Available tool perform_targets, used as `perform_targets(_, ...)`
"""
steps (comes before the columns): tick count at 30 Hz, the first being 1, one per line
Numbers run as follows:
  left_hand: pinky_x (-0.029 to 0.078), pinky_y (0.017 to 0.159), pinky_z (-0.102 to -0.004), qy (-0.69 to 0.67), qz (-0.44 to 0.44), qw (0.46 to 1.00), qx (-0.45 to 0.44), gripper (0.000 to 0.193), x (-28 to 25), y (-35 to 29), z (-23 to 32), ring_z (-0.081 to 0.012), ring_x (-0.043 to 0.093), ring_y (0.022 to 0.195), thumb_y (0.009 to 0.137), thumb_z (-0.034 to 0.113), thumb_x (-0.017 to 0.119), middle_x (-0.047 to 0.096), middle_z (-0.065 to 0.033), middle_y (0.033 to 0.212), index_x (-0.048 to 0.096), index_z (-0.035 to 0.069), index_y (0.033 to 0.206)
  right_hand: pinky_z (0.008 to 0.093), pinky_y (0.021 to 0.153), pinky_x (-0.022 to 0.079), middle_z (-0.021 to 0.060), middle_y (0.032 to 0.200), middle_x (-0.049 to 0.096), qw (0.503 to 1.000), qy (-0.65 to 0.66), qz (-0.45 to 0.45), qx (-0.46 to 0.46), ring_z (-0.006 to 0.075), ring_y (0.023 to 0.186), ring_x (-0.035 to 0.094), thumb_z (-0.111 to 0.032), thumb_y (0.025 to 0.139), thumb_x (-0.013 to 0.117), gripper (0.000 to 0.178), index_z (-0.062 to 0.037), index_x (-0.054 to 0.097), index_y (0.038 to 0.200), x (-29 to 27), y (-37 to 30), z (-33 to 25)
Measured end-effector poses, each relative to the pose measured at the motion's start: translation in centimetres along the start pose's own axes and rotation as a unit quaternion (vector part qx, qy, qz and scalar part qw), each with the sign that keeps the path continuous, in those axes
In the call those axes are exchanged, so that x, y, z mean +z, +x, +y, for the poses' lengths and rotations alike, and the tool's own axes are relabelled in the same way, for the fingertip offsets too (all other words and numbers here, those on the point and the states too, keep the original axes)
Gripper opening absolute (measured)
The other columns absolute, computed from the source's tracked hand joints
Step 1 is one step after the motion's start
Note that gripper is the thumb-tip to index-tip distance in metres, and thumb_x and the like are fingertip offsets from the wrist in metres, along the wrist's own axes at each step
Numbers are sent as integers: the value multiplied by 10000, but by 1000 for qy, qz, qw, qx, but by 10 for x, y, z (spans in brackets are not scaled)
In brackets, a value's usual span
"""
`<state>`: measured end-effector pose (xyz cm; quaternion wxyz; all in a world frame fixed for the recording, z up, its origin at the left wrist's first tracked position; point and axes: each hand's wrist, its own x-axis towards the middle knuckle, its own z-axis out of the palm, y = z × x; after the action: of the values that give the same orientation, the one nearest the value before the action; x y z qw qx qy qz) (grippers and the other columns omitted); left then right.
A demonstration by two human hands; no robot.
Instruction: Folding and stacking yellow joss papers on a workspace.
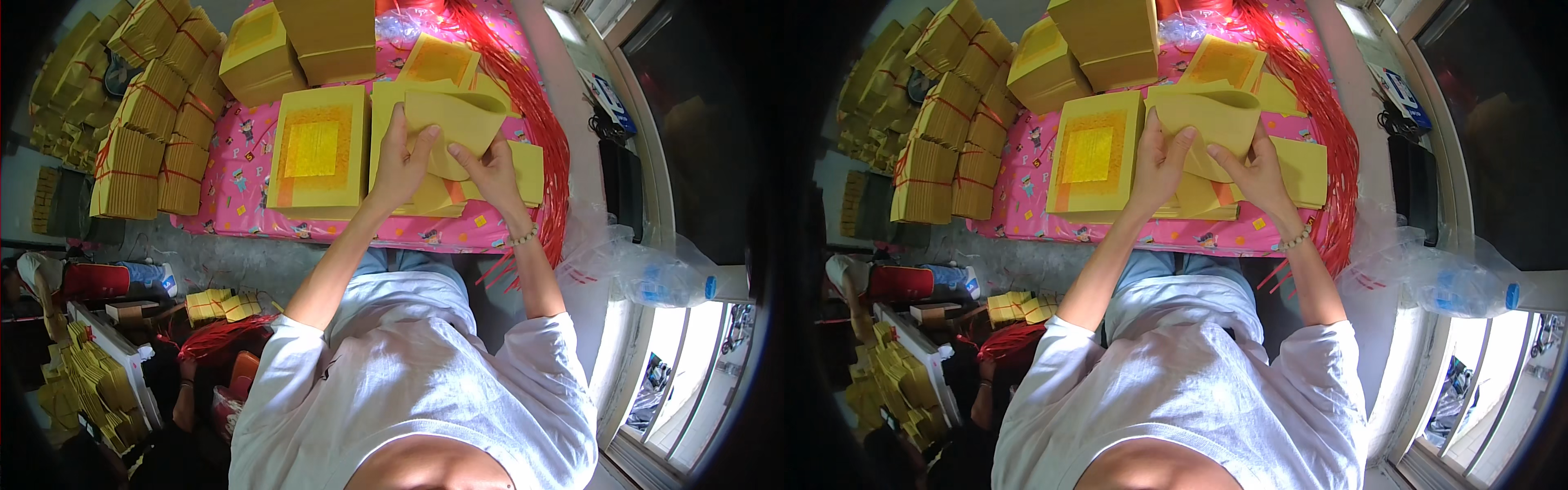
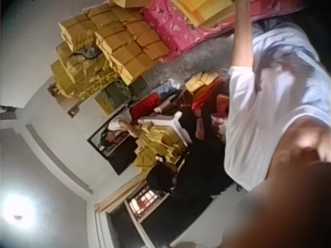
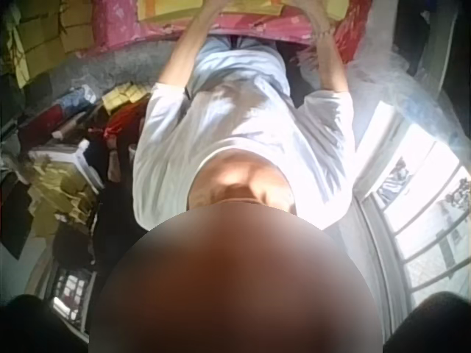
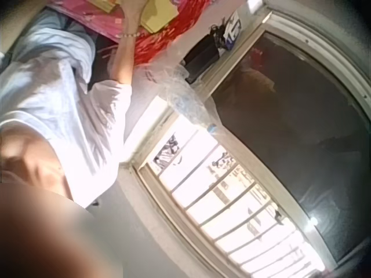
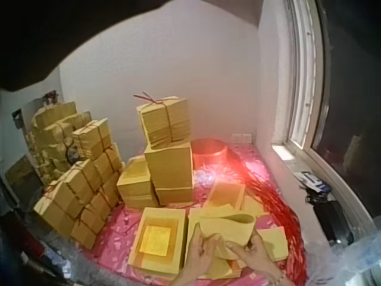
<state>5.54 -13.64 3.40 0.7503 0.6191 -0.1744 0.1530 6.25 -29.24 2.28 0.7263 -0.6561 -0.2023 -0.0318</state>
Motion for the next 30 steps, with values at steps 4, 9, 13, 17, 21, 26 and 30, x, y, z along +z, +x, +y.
perform_targets(4, 425, 885, -271, -9, -23, 999, -29, 284, -7, 15, 1, -129, 535, 1019, 909, 61, 549, 588, -83, 1068, 473, -13, 1173, 281, 921, 458, 81, 1214, 537, 999, -31, 2, 14, 140, 1103, 533, -27, 832, 673, 564, -6, 389, 1319, -1, 8, -15)
perform_targets(9, 489, 834, -256, -71, -53, 973, -212, 342, -15, 23, 18, -113, 598, 977, 918, 114, 583, 620, -65, 1112, 497, 13, 1234, 277, 868, 492, 100, 1174, 561, 998, -13, 9, 65, 149, 1056, 567, -54, 830, 681, 539, 16, 411, 1292, 2, 13, -23)
perform_targets(13, 496, 819, -258, -120, -48, 959, -253, 365, -15, 23, 16, -120, 607, 978, 922, 156, 587, 622, -64, 1124, 499, 23, 1250, 265, 838, 503, 93, 1134, 592, 987, 58, -1, 149, 136, 1004, 594, -83, 863, 648, 451, 7, 456, 1261, 4, 13, -31)
perform_targets(17, 497, 817, -264, -107, -44, 956, -268, 357, -14, 23, 11, -128, 607, 983, 929, 168, 579, 621, -59, 1126, 509, 23, 1248, 276, 828, 514, 105, 1130, 607, 980, 97, -1, 174, 144, 987, 608, -102, 868, 641, 403, 36, 499, 1218, 4, 12, -32)
perform_targets(21, 495, 826, -267, -108, -45, 954, -276, 359, -14, 24, 8, -131, 604, 992, 931, 165, 574, 619, -56, 1131, 505, 23, 1254, 276, 822, 519, 105, 1135, 604, 973, 133, 0, 188, 146, 992, 610, -96, 874, 633, 402, 33, 489, 1227, 6, 11, -35)
perform_targets(26, 485, 852, -267, -119, -49, 951, -281, 361, -13, 26, 8, -130, 593, 1014, 937, 164, 563, 614, -55, 1145, 497, 22, 1262, 275, 820, 520, 102, 1137, 598, 975, 135, 1, 177, 148, 992, 608, -76, 864, 641, 430, 27, 469, 1245, 6, 12, -36)
perform_targets(30, 465, 882, -272, -114, -60, 960, -250, 371, -11, 20, 11, -129, 569, 1053, 941, 147, 547, 594, -62, 1173, 469, 22, 1282, 278, 851, 502, 103, 1154, 582, 989, 49, 11, 140, 157, 1034, 584, -53, 851, 648, 477, 19, 440, 1274, 2, 10, -28)
